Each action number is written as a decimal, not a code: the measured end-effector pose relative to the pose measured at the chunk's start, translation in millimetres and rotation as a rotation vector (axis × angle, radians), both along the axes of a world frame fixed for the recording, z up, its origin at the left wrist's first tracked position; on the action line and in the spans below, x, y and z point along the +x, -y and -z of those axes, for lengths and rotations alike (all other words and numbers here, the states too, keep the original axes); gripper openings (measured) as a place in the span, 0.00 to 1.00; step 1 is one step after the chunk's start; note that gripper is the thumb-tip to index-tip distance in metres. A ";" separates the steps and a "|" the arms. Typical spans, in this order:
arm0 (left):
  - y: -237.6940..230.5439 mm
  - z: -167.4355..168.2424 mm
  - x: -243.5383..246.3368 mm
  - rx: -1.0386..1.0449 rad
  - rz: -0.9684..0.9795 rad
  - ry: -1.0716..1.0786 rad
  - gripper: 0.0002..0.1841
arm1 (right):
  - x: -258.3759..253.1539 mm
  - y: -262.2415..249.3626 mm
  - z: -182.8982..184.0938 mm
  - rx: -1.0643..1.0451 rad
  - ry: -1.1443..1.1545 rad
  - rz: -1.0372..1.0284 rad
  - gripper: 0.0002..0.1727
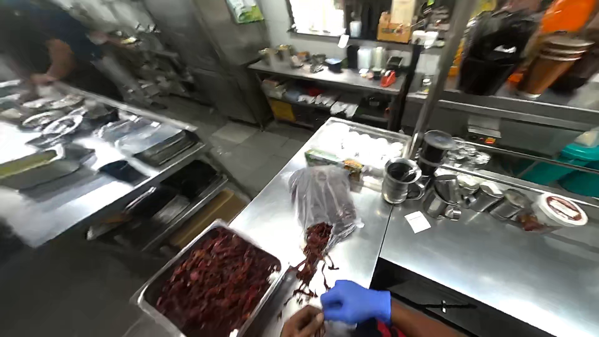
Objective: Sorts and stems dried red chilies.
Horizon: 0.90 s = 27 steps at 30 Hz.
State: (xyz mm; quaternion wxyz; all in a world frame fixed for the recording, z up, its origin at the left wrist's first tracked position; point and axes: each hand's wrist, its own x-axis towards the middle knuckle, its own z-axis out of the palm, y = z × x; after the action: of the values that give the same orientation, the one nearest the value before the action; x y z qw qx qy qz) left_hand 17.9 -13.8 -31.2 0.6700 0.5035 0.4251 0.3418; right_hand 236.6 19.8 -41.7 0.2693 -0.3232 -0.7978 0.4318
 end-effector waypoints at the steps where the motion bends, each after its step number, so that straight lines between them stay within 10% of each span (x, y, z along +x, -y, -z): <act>1: 2.9 12.3 -2.2 -0.036 -0.004 0.101 0.07 | 3.0 1.3 -0.7 -0.152 -0.099 -0.029 0.14; 5: 12.6 16.9 12.0 -0.137 -0.045 0.367 0.08 | 5.6 10.9 1.9 -0.543 -0.427 0.000 0.11; 10: 18.8 -8.0 20.1 0.186 -0.111 -0.545 0.11 | 5.9 18.3 20.2 -0.486 -0.184 0.118 0.14; 19: 22.9 -6.5 22.2 0.377 0.024 -0.909 0.14 | -1.7 13.7 10.9 -0.448 0.136 0.103 0.15; 23: 30.9 -7.1 42.1 0.765 -0.022 -1.268 0.08 | -15.7 19.9 14.1 -0.193 0.282 0.227 0.20; 27: 22.2 -10.4 25.0 0.735 -0.120 -1.275 0.12 | -21.5 18.2 24.7 0.161 0.475 0.261 0.19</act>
State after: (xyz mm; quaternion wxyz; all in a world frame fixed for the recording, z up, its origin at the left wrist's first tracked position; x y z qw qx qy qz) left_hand 42.9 -36.0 -20.8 0.0610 0.7723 0.6167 0.1394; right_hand 215.2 1.6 -66.4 0.1529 -0.4931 -0.8220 0.2406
